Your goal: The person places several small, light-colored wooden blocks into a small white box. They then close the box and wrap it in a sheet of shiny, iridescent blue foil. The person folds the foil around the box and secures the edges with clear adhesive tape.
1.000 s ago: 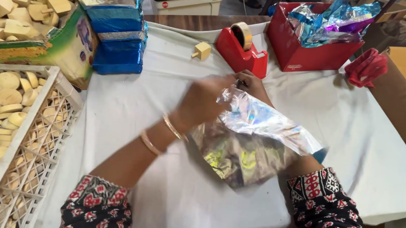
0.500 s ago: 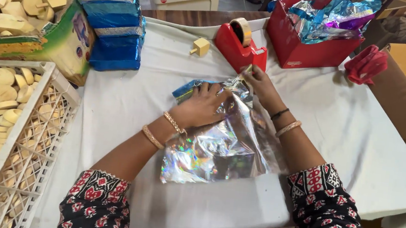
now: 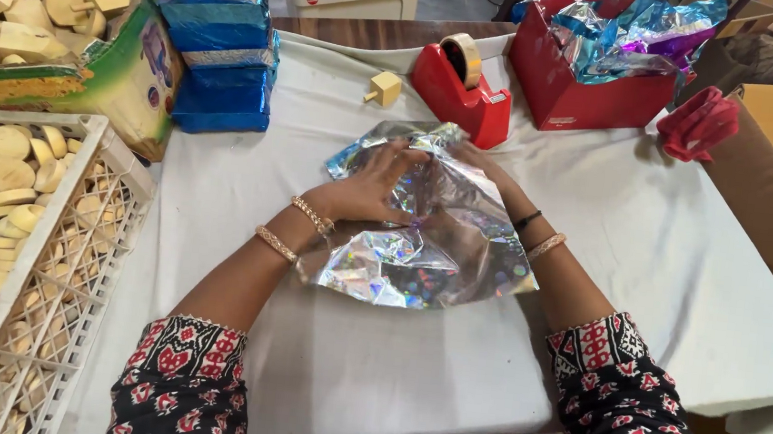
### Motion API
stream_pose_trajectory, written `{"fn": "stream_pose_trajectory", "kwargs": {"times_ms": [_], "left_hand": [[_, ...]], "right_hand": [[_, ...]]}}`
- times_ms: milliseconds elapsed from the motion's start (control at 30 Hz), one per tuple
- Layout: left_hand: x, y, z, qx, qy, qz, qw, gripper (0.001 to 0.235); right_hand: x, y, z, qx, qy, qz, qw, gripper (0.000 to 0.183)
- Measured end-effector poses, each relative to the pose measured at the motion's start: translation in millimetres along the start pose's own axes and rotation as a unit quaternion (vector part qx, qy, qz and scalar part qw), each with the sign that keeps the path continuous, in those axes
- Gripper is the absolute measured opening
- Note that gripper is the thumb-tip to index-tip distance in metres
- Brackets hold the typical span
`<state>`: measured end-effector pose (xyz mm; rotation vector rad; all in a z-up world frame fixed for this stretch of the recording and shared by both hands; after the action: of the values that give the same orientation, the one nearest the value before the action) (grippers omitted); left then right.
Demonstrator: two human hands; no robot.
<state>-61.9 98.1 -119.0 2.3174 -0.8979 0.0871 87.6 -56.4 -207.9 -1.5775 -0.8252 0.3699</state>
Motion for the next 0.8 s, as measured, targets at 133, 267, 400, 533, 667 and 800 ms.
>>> {"fn": "stream_pose_trajectory", "kwargs": {"times_ms": [133,267,400,533,667,800], "left_hand": [[-1.6,-2.2,-4.0,-0.025,0.045,0.043,0.998,0.103],[-6.5,-5.9,-15.9,-0.079,0.092,0.072,0.990,0.103],[-6.1,-21.5,-8.7,-0.080,0.105,0.071,0.989,0.105],[-6.5,-12.7,-12.0,-0.060,0.117,0.076,0.988,0.105],[-8.1,-6.9,-12.1,-0.014,0.122,0.066,0.990,0.108],[-6.6,-9.2,0.2,0.032,0.086,0.053,0.994,0.112]], "right_hand": [[-11.2,-29.5,16.3,0.144,0.089,0.095,0.981,0.043],[-9.5,17.2,11.3,0.297,0.136,0.163,0.931,0.038],[-10.5,28.1,24.0,0.274,0.100,0.175,0.940,0.039],[-5.2,30.2,17.9,0.252,0.033,0.157,0.954,0.039],[-14.3,-29.5,-2.8,0.122,0.022,0.137,0.983,0.043],[-35.0,-100.2,-37.7,-0.098,0.077,0.187,0.974,0.047]]}}
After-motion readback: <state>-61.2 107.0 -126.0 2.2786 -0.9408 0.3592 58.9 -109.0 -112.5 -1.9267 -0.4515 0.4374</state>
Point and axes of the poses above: each hand's wrist, its own x-axis towards the middle knuckle, its own z-axis out of the palm, y = z × x, the point moved 10 cm from there along x, towards the middle knuckle, and after that the axes turned 3 degrees about -x, right-handed, at the moved point
